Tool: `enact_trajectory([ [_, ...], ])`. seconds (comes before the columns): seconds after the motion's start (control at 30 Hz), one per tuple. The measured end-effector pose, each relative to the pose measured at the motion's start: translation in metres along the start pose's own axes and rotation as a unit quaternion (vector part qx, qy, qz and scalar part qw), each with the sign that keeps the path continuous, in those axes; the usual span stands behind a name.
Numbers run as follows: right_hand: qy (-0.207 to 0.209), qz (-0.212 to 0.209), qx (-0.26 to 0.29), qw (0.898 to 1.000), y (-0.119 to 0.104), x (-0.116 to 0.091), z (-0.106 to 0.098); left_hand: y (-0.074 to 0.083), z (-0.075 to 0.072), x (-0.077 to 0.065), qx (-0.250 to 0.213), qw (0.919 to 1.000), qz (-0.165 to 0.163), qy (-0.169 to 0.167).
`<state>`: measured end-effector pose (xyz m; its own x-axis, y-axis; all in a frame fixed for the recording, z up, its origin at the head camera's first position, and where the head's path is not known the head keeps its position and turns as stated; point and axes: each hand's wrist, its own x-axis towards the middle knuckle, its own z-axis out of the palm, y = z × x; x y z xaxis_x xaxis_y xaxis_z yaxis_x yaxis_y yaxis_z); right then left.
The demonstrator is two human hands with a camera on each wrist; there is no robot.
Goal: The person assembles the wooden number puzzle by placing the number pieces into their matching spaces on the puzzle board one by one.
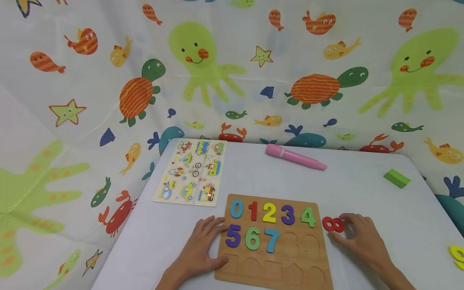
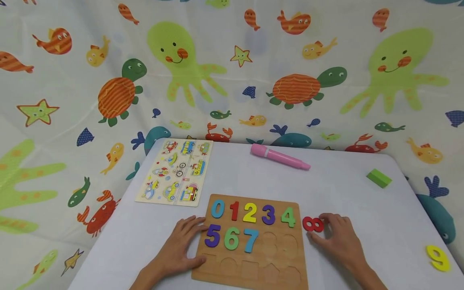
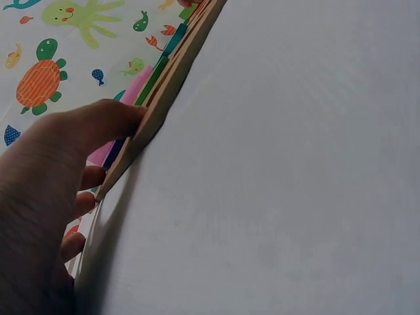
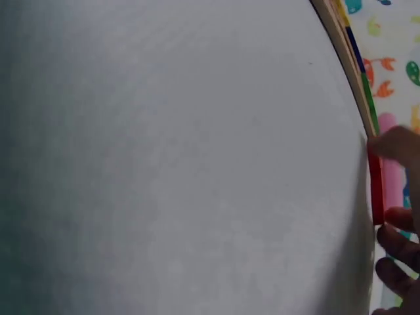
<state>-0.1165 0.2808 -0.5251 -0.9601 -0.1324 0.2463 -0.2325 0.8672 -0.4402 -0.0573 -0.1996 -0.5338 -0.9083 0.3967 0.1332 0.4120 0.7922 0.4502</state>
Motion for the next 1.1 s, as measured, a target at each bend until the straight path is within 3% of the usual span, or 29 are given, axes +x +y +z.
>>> enact_trajectory([
  [0.1, -0.013, -0.021, -0.013, 1.000, 0.003, 0.002, 0.000, 0.001, 0.000, 0.000, 0.001, 1.0000, 0.000, 0.000],
  [0.27, 0.011, -0.057, 0.012, 0.998, 0.015, 0.005, -0.006, 0.002, -0.001, 0.000, -0.004, 1.0000, 0.000, -0.002],
  [0.37, -0.007, -0.039, 0.021, 0.999, 0.017, 0.003, -0.009, 0.002, -0.001, 0.001, -0.003, 1.0000, 0.005, 0.001],
  [0.53, -0.060, 0.012, -0.012, 0.998, 0.014, 0.002, -0.010, 0.002, -0.001, 0.002, -0.007, 1.0000, 0.005, 0.002],
  [0.63, -0.053, 0.024, -0.015, 0.998, 0.013, 0.002, -0.008, 0.002, -0.002, 0.002, -0.008, 1.0000, 0.002, -0.003],
  [0.87, -0.024, -0.009, 0.022, 0.999, 0.018, 0.001, -0.008, 0.001, -0.001, 0.002, -0.008, 0.9999, -0.005, -0.005],
  [1.1, -0.017, -0.013, 0.052, 0.998, 0.025, -0.001, -0.007, 0.000, 0.000, 0.001, -0.008, 1.0000, -0.005, 0.000],
])
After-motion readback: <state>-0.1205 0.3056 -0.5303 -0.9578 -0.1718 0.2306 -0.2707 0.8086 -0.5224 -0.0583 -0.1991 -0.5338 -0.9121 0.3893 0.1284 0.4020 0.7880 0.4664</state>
